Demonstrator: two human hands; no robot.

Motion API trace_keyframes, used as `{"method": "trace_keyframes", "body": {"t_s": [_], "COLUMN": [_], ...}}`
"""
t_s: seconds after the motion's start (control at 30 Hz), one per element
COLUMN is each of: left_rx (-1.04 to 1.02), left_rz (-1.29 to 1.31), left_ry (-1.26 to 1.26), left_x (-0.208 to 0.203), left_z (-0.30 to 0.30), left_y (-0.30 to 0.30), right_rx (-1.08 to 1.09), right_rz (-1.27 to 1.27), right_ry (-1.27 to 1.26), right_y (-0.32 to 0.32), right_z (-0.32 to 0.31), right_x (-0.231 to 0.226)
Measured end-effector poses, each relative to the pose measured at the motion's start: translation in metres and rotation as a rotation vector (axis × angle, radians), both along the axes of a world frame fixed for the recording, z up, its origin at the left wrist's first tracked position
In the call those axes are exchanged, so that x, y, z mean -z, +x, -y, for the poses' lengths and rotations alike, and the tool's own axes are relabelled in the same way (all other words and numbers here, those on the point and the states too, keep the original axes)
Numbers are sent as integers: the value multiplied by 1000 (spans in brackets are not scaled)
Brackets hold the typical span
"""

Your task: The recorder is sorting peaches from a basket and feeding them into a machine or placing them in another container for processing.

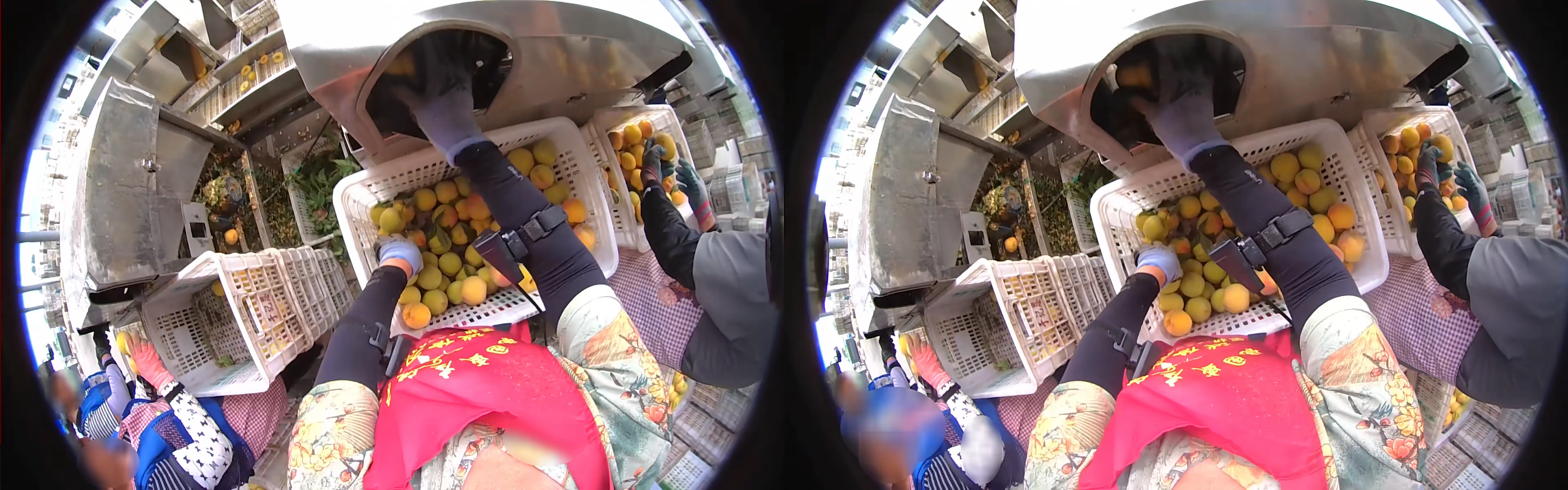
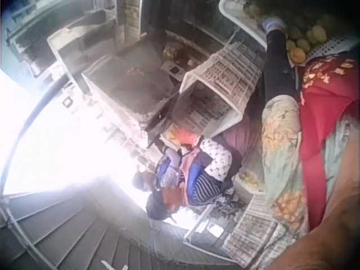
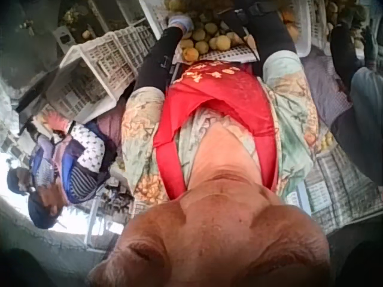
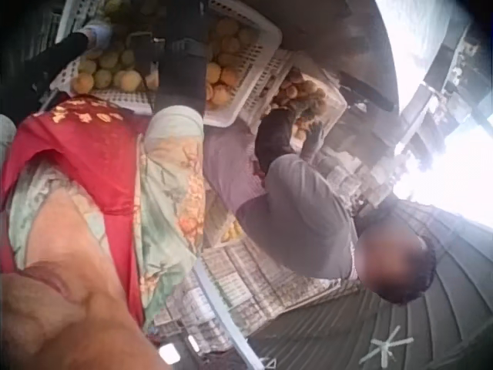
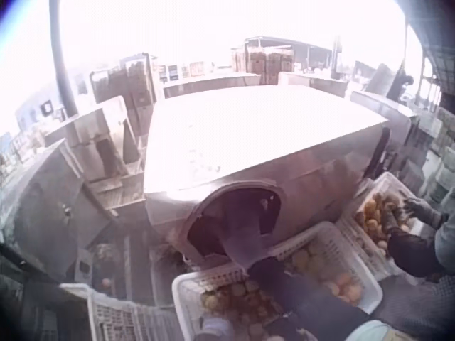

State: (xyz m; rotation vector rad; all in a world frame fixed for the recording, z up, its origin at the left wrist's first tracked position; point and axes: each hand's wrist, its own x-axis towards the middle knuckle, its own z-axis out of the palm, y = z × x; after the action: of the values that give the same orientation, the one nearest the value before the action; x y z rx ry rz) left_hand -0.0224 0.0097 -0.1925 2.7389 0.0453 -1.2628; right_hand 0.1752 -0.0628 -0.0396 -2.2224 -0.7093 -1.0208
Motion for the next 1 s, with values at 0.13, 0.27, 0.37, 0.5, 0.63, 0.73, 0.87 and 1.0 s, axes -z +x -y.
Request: {"method": "trace_keyframes", "body": {"t_s": [0.13, 0.27, 0.37, 0.5, 0.63, 0.73, 0.87, 1.0], "left_rx": [212, 153, 227, 42, -576, -630, -584, -1156], "left_rz": [-31, 96, -38, -126, -215, 6, 281, -163], "left_ry": [-111, -68, -91, -226, -702, -1396, -1732, -1824], "left_x": [33, 77, 17, -26, -48, -40, -83, -96], "left_z": [2, -1, 12, 0, -24, -38, -19, -22], "left_y": [-28, -43, -11, 4, 8, -9, -15, -20], "right_rx": [-221, -629, -700, -795, -628, -621, -766, -738], "right_rz": [-262, -1036, -1225, -1318, -1590, -1724, -1497, -1324], "right_ry": [-171, -925, -1368, -1468, -457, 391, 586, 524], "right_y": [-70, -163, -203, -187, -152, -135, -136, -152], "right_z": [36, 91, 136, 114, 131, 130, 115, 101], "right_x": [-7, 60, 142, 127, 90, 49, 10, -19]}}
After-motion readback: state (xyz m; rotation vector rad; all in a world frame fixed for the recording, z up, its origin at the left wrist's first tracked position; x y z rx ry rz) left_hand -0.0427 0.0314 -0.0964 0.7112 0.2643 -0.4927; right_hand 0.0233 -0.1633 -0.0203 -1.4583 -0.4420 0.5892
